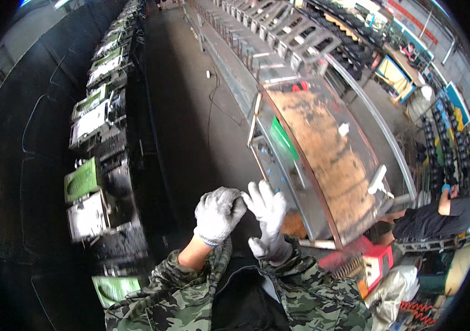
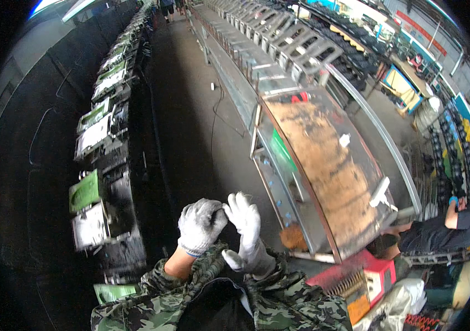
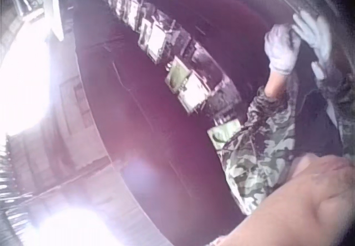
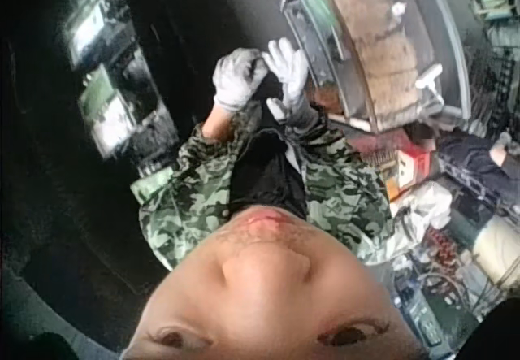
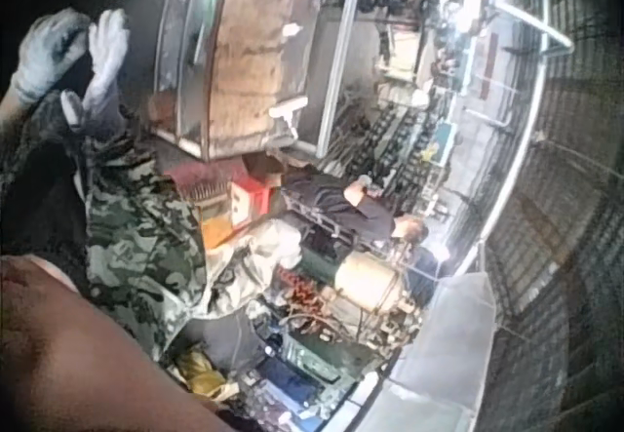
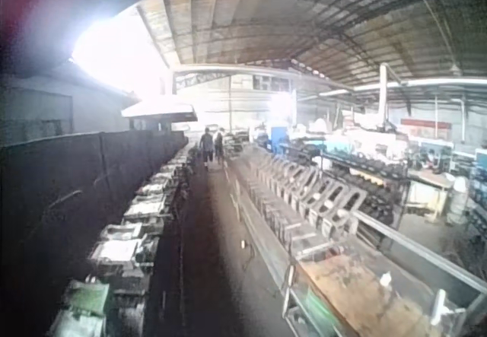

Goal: Loading shoe sole components into a heat-press molding machine on an assembly line.

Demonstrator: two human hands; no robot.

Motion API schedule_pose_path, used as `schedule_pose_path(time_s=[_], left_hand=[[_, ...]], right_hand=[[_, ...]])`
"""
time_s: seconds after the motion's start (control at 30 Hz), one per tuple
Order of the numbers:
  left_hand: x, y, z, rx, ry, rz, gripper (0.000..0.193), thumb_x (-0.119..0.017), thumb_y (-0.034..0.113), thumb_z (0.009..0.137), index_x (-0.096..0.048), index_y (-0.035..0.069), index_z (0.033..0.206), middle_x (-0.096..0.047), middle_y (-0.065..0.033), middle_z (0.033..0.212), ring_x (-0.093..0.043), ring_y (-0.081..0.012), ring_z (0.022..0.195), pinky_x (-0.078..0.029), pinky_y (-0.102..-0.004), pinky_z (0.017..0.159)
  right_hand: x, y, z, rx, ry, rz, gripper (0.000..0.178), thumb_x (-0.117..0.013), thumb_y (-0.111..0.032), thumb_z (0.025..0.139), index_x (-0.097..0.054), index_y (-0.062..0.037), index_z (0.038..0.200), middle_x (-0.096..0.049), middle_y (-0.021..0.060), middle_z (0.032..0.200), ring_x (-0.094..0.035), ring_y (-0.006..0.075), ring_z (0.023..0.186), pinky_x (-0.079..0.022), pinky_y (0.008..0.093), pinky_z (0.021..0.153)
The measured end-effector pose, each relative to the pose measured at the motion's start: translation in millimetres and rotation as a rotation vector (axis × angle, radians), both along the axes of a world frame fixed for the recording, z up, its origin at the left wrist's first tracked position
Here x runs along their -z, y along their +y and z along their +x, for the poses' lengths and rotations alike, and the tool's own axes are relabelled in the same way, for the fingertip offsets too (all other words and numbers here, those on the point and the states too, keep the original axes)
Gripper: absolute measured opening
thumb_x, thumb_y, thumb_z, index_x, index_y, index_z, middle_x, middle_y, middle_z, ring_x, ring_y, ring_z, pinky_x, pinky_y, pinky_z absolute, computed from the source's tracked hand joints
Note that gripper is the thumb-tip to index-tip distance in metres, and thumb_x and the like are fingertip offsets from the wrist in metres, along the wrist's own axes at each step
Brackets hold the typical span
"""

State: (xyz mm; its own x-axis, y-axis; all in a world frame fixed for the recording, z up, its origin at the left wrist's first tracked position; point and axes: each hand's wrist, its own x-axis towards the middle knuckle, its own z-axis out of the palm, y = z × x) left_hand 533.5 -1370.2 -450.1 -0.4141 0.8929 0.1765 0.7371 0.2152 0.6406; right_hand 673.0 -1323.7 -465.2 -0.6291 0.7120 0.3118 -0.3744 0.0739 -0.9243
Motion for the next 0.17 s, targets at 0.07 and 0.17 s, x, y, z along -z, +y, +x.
schedule_pose_path(time_s=[0.07,0.17], left_hand=[[34,24,-45,-0.032,0.0,-0.008,0.017,-0.073,0.015,0.073,-0.067,0.013,0.088,-0.066,-0.0064,0.081,-0.064,-0.0299,0.073,-0.049,-0.0412,0.068],[94,56,-127,-0.096,-0.046,-0.101,0.016,-0.073,0.015,0.073,-0.067,0.011,0.088,-0.067,-0.008,0.081,-0.065,-0.0308,0.075,-0.05,-0.0418,0.069]], right_hand=[[25,29,-47,-0.047,-0.053,0.004,0.108,-0.066,-0.03,0.086,0.015,-0.0128,0.155,0.0,0.031,0.159,-0.015,0.0512,0.145,-0.021,0.0618,0.114],[85,69,-133,-0.088,-0.051,0.024,0.108,-0.066,-0.029,0.086,0.016,-0.0127,0.155,0.0,0.0307,0.159,-0.015,0.0504,0.145,-0.02,0.0618,0.114]])
